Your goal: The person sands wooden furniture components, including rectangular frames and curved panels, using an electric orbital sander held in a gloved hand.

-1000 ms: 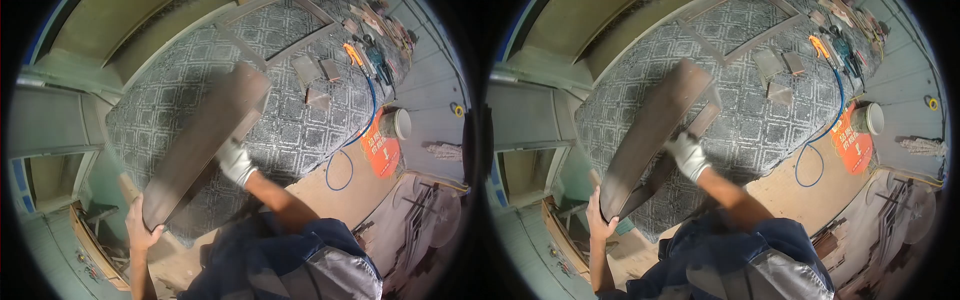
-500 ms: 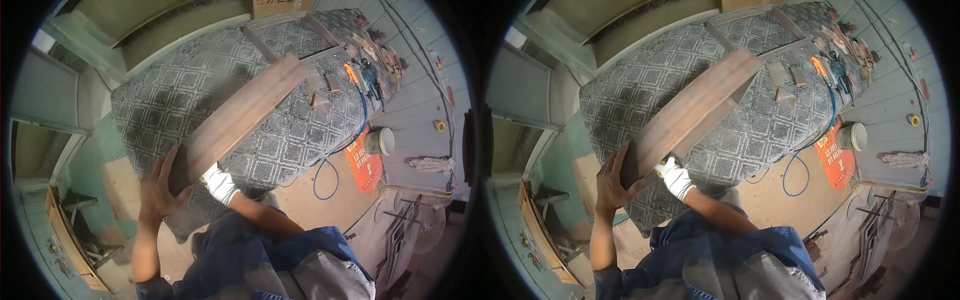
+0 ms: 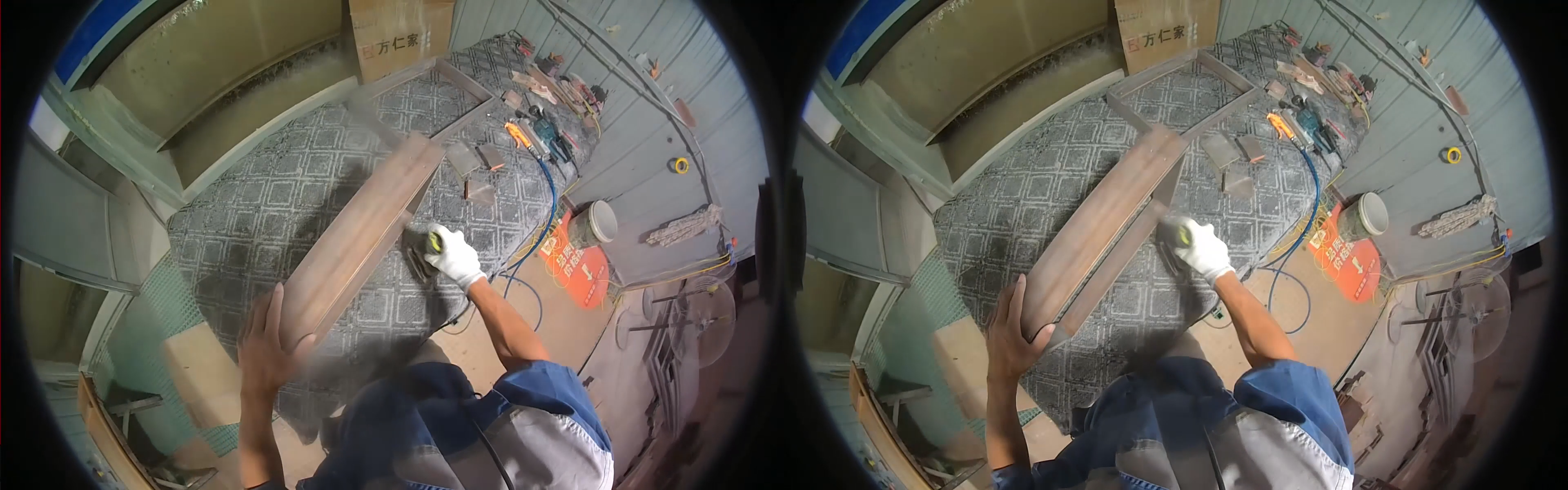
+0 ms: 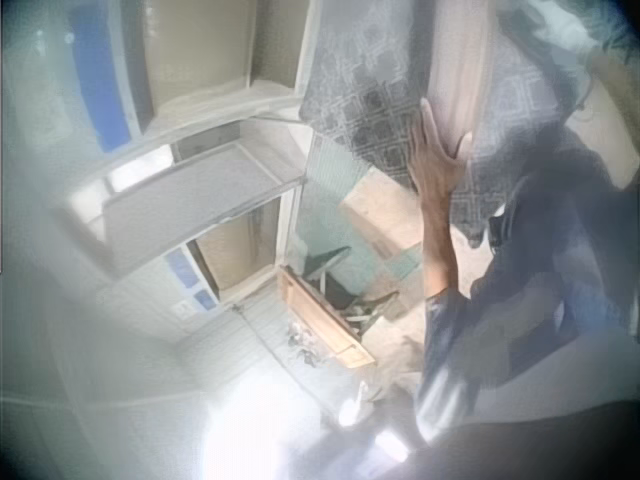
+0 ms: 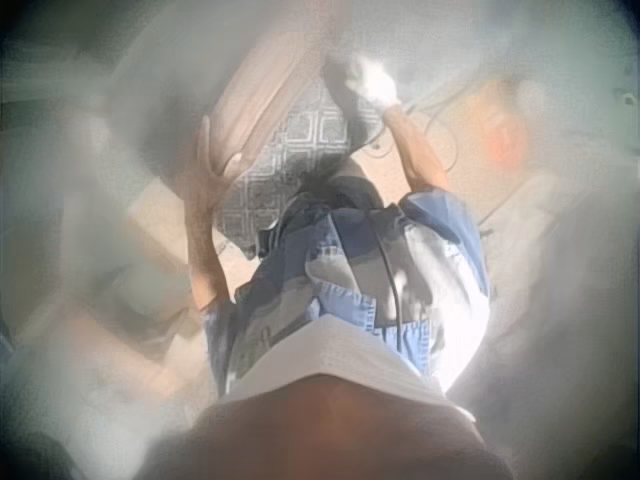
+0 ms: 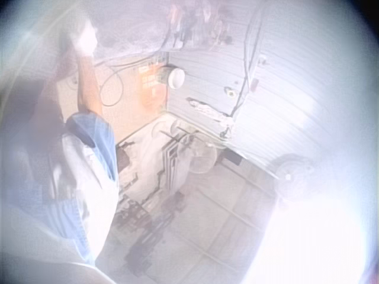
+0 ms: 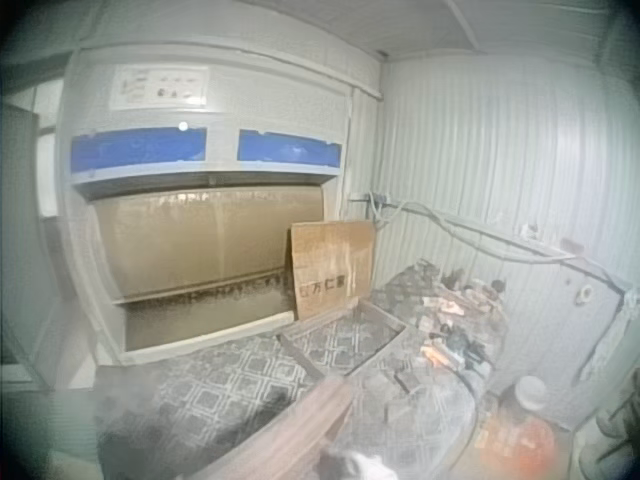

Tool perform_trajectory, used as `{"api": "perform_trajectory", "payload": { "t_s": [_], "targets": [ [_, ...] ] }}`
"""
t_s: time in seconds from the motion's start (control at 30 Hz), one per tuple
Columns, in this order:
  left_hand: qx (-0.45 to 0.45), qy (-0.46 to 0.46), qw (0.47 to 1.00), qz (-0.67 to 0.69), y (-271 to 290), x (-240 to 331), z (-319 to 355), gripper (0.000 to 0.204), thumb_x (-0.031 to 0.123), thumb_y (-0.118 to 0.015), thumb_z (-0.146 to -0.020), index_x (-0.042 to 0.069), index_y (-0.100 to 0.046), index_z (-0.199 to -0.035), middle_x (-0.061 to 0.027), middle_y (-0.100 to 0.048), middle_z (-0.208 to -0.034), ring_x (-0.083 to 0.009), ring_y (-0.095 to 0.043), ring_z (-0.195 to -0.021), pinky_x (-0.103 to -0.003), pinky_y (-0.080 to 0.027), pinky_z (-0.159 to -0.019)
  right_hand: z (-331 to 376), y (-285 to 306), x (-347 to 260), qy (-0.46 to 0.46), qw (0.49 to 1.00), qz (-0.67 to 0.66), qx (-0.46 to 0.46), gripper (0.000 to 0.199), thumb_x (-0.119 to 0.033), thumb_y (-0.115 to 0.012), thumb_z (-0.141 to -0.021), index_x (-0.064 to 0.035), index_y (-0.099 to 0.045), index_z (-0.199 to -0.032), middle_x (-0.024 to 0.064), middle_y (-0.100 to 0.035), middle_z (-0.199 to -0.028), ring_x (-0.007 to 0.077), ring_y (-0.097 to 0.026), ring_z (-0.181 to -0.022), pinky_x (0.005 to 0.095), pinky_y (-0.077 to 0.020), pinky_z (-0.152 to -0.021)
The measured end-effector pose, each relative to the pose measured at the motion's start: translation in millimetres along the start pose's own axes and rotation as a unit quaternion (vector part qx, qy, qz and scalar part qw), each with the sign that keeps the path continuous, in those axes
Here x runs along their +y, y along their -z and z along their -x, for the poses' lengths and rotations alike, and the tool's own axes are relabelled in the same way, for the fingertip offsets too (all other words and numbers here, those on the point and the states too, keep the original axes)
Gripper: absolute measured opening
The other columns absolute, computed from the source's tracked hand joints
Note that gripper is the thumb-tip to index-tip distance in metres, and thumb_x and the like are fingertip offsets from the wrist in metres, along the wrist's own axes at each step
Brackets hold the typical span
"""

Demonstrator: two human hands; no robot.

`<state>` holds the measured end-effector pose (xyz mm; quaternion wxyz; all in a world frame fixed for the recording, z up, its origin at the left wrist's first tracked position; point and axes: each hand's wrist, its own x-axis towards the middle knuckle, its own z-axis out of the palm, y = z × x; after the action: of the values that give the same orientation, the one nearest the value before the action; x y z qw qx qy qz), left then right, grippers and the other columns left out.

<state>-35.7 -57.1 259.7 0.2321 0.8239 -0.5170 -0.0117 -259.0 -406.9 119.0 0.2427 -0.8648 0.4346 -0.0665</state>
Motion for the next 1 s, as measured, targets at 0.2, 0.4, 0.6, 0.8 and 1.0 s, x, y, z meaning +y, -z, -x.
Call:
{"api": "perform_trajectory", "payload": {
  "t_s": [0.2, 0.4, 0.6, 0.8, 1.0],
  "targets": [
    [-0.025, 0.019, 0.999, -0.045, 12, 13, -4, 0.089, 0.042, -0.081, -0.081, 0.000, -0.049, -0.152, -0.0218, -0.053, -0.149, -0.0464, -0.048, -0.139, -0.056, -0.041, -0.114, 28, 51, 136, -0.056, 0.992, 0.093, 0.066, 0.062, -0.038, -0.086, -0.077, -0.0200, -0.058, -0.129, 0.0214, -0.065, -0.115, 0.0425, -0.068, -0.102, 0.0499, -0.0578, -0.086],
    [-0.029, 0.048, 0.992, -0.113, -12, 66, -31, 0.085, 0.035, -0.082, -0.082, 0.002, -0.050, -0.153, -0.0196, -0.045, -0.162, -0.0453, -0.043, -0.147, -0.057, -0.037, -0.118, -26, 98, 256, -0.142, 0.974, 0.109, 0.141, 0.073, -0.031, -0.091, -0.072, -0.0181, -0.056, -0.135, 0.0214, -0.063, -0.118, 0.0424, -0.067, -0.104, 0.0507, -0.0567, -0.088],
    [0.032, 0.132, 0.967, -0.216, -70, 105, -103, 0.074, 0.012, -0.070, -0.082, -0.003, -0.049, -0.152, -0.0184, -0.051, -0.157, -0.0434, -0.051, -0.139, -0.053, -0.043, -0.114, -136, 106, 344, -0.123, 0.967, 0.014, 0.225, 0.081, -0.024, -0.087, -0.077, -0.0113, -0.051, -0.149, 0.0265, -0.062, -0.125, 0.0449, -0.065, -0.110, 0.0493, -0.0548, -0.095],
    [0.034, 0.143, 0.969, -0.196, -69, 62, -136, 0.089, -0.020, -0.052, -0.071, 0.001, -0.043, -0.157, -0.0193, -0.049, -0.159, -0.0468, -0.048, -0.143, -0.046, -0.039, -0.123, -200, 91, 372, -0.103, 0.958, 0.021, 0.266, 0.078, -0.022, -0.083, -0.086, -0.0035, -0.047, -0.153, 0.0291, -0.063, -0.132, 0.0439, -0.065, -0.115, 0.0489, -0.0524, -0.099],
    [-0.050, 0.145, 0.975, -0.163, -34, -65, -122, 0.072, -0.017, -0.054, -0.075, 0.003, -0.060, -0.144, -0.0275, -0.065, -0.134, -0.0484, -0.063, -0.119, -0.048, -0.051, -0.104, -190, 122, 298, 0.041, 0.967, 0.089, 0.237, 0.080, -0.007, -0.078, -0.076, -0.0063, -0.051, -0.151, 0.0321, -0.053, -0.141, 0.0494, -0.058, -0.120, 0.0521, -0.0482, -0.105]
  ]
}}
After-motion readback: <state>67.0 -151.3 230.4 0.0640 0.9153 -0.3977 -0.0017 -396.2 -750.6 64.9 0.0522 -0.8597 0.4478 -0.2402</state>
